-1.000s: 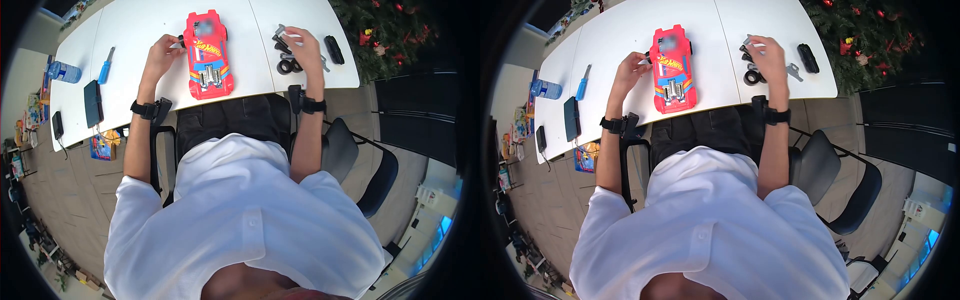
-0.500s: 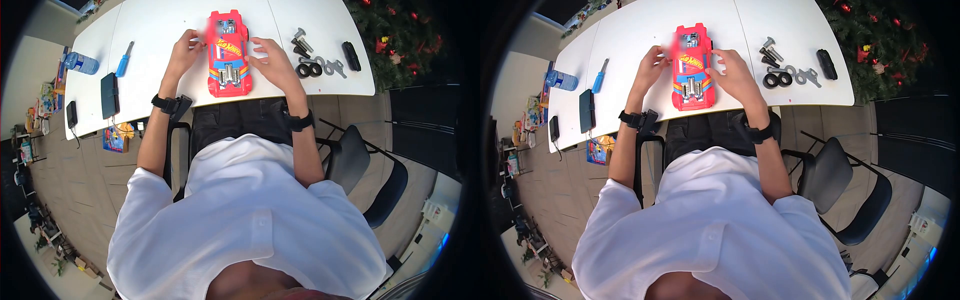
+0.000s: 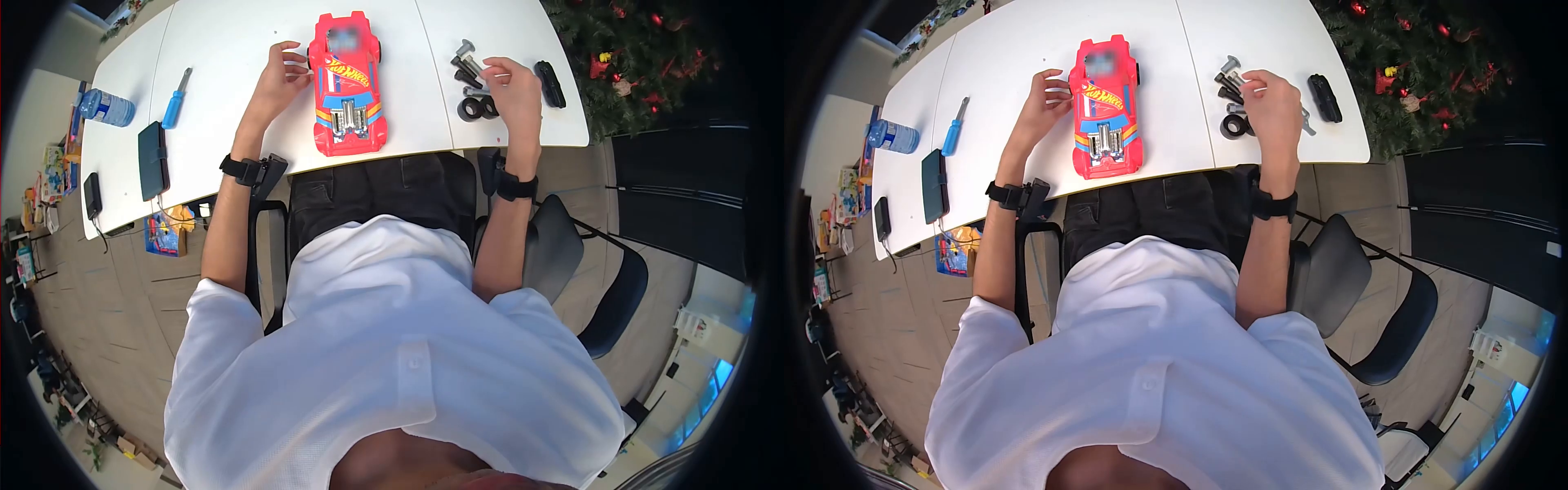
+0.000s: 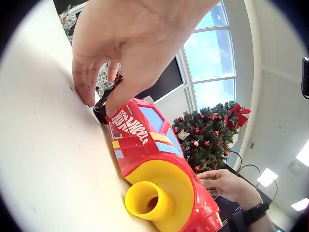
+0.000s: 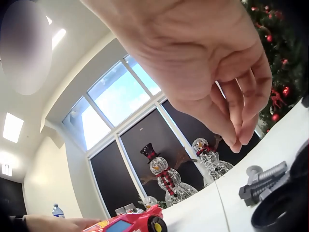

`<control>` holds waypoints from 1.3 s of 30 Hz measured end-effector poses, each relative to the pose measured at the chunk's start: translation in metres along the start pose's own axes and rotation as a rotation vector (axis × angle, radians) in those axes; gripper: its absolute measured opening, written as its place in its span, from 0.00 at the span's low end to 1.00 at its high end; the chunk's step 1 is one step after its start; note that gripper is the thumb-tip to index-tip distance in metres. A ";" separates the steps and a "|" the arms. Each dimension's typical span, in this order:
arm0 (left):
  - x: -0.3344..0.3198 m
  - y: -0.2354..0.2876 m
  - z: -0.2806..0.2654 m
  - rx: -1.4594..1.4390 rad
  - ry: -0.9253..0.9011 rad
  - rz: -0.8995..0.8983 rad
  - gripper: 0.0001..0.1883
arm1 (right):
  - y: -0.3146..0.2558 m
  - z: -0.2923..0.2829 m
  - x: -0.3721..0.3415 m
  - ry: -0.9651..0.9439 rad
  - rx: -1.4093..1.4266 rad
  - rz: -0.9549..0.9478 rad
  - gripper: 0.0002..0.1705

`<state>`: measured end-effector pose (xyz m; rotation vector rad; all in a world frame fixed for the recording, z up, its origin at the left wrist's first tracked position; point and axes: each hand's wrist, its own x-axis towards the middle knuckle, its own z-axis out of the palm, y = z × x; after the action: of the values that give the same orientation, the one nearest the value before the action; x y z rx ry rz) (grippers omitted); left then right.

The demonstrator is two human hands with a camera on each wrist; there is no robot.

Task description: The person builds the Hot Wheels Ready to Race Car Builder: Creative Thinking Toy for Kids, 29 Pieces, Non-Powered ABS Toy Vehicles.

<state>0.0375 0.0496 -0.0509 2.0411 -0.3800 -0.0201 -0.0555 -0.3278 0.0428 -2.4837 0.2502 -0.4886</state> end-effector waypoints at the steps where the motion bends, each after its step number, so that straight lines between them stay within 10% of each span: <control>1: 0.000 0.000 0.000 -0.003 -0.004 0.013 0.33 | 0.004 0.000 0.003 0.014 -0.026 0.001 0.11; 24: 0.000 -0.006 0.000 0.051 -0.019 0.012 0.43 | -0.005 0.059 0.011 -0.093 -0.345 -0.075 0.13; 31: -0.001 -0.004 0.003 0.086 -0.003 0.021 0.43 | -0.034 0.079 0.030 -0.061 0.238 -0.313 0.16; 33: -0.002 -0.001 0.003 0.084 -0.014 0.018 0.44 | -0.051 0.084 0.032 -0.237 0.225 -0.039 0.14; 39: -0.002 0.002 0.006 0.073 -0.005 0.080 0.45 | -0.041 0.118 0.033 -0.268 0.315 -0.062 0.12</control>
<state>0.0344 0.0446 -0.0526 2.0963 -0.4710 0.0382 0.0246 -0.2436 -0.0135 -2.2194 -0.0114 -0.1961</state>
